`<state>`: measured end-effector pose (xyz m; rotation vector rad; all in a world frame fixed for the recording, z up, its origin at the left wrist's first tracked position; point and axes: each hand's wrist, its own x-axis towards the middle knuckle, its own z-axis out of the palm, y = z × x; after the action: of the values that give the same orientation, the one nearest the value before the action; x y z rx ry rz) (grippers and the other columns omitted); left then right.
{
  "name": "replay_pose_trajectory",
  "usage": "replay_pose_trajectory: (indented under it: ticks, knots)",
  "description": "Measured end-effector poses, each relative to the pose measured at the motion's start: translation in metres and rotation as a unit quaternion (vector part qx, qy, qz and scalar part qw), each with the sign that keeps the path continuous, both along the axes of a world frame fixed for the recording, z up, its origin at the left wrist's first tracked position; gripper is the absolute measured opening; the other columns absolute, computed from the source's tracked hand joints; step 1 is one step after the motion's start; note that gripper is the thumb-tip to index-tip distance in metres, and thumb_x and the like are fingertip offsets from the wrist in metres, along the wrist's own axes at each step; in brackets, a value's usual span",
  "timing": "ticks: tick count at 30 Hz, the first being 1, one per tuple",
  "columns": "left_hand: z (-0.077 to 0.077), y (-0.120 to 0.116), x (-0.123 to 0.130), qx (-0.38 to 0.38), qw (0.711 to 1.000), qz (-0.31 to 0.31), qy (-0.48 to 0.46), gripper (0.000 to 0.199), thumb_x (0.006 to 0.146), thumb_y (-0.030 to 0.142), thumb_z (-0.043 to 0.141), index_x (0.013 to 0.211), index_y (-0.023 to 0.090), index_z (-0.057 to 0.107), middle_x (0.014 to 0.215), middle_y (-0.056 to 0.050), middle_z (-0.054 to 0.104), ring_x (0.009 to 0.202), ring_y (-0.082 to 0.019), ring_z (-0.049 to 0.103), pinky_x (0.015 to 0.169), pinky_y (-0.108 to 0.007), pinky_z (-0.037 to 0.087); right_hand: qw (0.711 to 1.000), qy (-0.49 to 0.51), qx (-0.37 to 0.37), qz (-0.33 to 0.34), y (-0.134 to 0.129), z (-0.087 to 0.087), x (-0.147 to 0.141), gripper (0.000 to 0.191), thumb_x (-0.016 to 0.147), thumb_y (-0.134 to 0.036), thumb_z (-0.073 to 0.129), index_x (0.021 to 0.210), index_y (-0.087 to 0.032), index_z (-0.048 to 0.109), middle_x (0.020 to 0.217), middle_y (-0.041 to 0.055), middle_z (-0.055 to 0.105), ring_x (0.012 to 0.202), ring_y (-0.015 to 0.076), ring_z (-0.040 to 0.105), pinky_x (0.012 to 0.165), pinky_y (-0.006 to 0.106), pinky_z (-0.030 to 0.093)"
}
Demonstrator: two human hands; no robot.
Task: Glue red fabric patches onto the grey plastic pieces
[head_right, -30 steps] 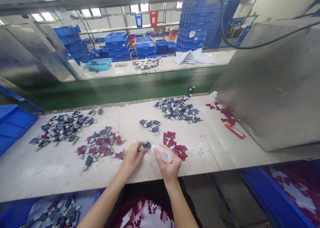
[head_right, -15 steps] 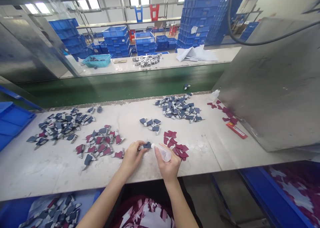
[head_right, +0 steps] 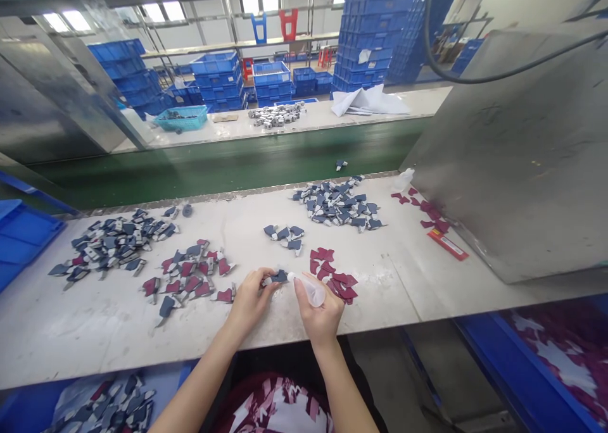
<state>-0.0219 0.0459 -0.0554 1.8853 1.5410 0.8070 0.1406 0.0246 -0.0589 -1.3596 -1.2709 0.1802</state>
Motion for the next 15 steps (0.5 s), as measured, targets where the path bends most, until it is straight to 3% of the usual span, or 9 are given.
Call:
replay_pose_trajectory:
  ticks: [15]
  knots:
    - [0.002, -0.001, 0.002, 0.007, 1.000, 0.009, 0.003, 0.012, 0.091, 0.019, 0.059, 0.103, 0.019, 0.062, 0.099, -0.008, 0.072, 0.096, -0.026, 0.066, 0.085, -0.039, 0.054, 0.998, 0.037, -0.035, -0.031, -0.011, -0.004, 0.003, 0.028, 0.086, -0.040, 0.069, 0.080, -0.014, 0.076, 0.076, 0.0094, 0.077, 0.065, 0.0252, 0.074, 0.061, 0.032, 0.059]
